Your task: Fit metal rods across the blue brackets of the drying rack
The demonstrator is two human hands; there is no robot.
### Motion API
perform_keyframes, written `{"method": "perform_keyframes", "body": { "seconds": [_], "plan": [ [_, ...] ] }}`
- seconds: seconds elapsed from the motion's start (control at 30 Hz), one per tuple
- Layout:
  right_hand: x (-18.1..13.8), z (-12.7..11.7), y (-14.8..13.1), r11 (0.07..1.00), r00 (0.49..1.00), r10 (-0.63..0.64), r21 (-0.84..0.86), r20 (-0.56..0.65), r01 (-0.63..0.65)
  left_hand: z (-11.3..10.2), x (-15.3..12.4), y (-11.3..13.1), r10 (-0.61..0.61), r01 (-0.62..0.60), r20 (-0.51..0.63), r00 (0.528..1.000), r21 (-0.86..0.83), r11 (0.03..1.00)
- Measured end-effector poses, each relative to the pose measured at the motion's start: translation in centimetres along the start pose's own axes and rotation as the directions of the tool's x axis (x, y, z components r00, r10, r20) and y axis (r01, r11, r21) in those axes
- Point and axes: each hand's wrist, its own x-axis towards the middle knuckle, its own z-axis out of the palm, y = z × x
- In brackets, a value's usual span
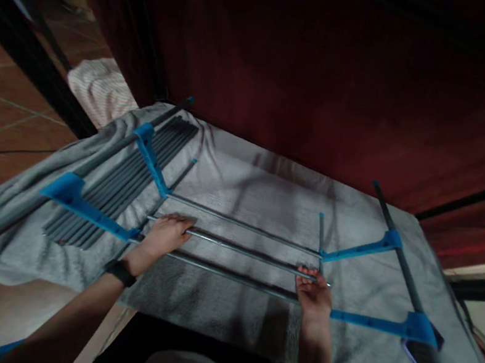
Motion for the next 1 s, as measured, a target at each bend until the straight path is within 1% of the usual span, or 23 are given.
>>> {"method": "perform_keyframes", "body": {
  "seconds": [0.1,0.2,0.3,0.43,0.53,0.63,1.0],
  "plan": [
    [-0.2,0.1,0.1,0.999,1.0,0.017,0.043,0.01,-0.018,0.4,0.2,-0.3,0.016,-0.016,-0.015,1.0,0.003,1.0],
    [-0.1,-0.3,0.3,0.997,0.998,0.018,0.08,0.058,-0.022,0.6,0.3,-0.5,0.024,-0.024,-0.006,1.0,-0.001,1.0],
    [0.3,-0.6,0.7,0.997,0.996,0.0,0.08,0.092,-0.007,0.8,0.4,-0.6,0.03,-0.03,0.002,1.0,-0.01,1.0],
    [0.8,-0.7,1.2,0.997,0.998,-0.01,0.083,0.068,0.004,1.0,0.5,-0.8,0.044,-0.044,0.002,0.999,-0.014,0.999],
    [1.0,-0.8,1.3,0.996,0.999,-0.016,0.091,0.051,0.011,0.9,0.5,-0.7,0.036,-0.037,-0.008,0.999,-0.019,0.999],
    [1.0,-0.8,1.4,0.995,0.999,-0.018,0.098,0.042,0.014,0.7,0.5,-0.6,0.033,-0.033,0.005,0.999,-0.003,0.999],
    [0.2,-0.2,1.4,0.994,0.997,-0.029,0.11,0.065,0.021,0.8,0.6,-0.7,0.046,-0.046,0.014,0.999,-0.026,0.999]
  ]
}}
